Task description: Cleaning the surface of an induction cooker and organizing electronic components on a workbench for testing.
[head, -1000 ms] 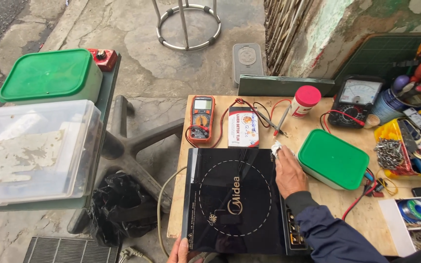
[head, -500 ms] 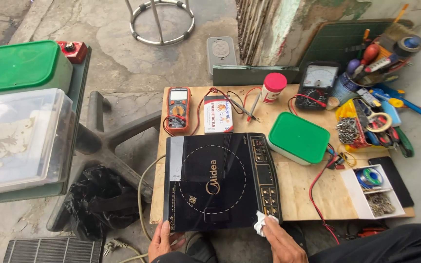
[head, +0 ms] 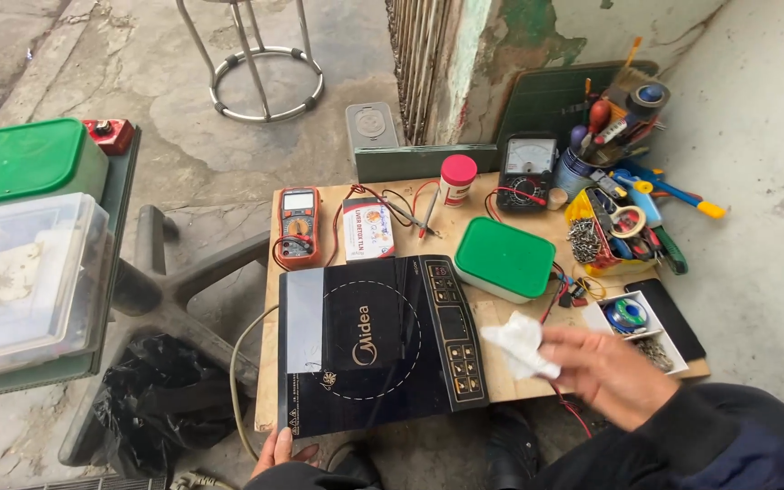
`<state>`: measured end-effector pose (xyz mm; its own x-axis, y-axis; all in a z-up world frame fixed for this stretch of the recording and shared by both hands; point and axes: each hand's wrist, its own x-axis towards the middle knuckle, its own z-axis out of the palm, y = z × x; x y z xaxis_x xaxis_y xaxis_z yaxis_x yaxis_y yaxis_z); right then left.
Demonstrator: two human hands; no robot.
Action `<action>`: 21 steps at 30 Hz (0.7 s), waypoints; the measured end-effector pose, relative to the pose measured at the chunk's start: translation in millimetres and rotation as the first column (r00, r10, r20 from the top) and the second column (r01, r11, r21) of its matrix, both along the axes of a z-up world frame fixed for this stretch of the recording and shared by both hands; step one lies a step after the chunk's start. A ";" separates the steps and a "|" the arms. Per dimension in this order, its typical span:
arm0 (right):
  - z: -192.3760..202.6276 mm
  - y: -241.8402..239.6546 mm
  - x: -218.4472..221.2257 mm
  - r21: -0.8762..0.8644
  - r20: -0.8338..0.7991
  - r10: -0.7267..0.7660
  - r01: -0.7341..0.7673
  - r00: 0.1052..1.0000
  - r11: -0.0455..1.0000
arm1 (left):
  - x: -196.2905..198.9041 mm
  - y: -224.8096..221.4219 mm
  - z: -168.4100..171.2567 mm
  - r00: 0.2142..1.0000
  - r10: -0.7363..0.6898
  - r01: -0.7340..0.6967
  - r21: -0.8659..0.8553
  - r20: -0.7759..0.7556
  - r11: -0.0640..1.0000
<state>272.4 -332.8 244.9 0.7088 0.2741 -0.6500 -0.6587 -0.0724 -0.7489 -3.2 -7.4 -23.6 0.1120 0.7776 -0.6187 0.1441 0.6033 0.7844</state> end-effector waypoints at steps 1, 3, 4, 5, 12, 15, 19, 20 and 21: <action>7.8 -7.3 9.9 -0.049 0.114 0.087 -0.082 0.990 0.995 | -3.1 0.1 -10.9 0.999 -0.001 0.003 0.053 -0.032 0.999; 44.5 -21.7 34.6 -0.192 0.300 0.137 -0.081 0.944 0.978 | -8.2 1.4 -21.3 0.997 -0.028 0.033 0.067 -0.066 0.997; 64.0 -31.2 48.0 -0.331 0.465 0.210 -0.051 0.860 0.942 | -6.5 1.7 -26.6 0.994 -0.054 0.062 0.080 -0.097 0.995; 76.2 -40.5 53.4 -0.331 0.468 0.200 -0.040 0.861 0.943 | -3.3 0.2 -23.7 0.994 -0.065 0.072 0.080 -0.093 0.994; -56.6 -137.8 73.3 -0.736 0.503 0.348 0.180 0.791 0.653 | -8.0 -4.2 -12.0 0.989 -0.019 0.047 0.187 -0.149 0.981; -167.6 -153.2 77.2 -0.818 0.428 0.368 0.181 0.826 0.545 | -9.8 -0.3 -29.0 0.990 0.058 -0.042 0.125 -0.126 0.991; -295.3 -177.6 96.3 -0.796 0.605 0.662 0.330 0.443 0.507 | -38.3 17.4 -50.4 0.967 -0.242 0.230 -0.139 -0.075 0.963; -291.8 -169.7 89.1 -0.799 0.601 0.674 0.316 0.429 0.512 | -42.1 13.6 -75.5 0.973 -0.220 0.207 -0.142 -0.077 0.968; -288.1 -161.8 81.6 -0.793 0.609 0.689 0.295 0.392 0.533 | -46.1 9.9 -100.5 0.974 -0.212 0.199 -0.148 -0.082 0.969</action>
<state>354.0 -494.5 -43.2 0.9253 0.3156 0.2103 0.3725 -0.8604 -0.3477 -49.2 2.5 -124.1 0.1953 0.6507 -0.7337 0.3471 0.6539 0.6723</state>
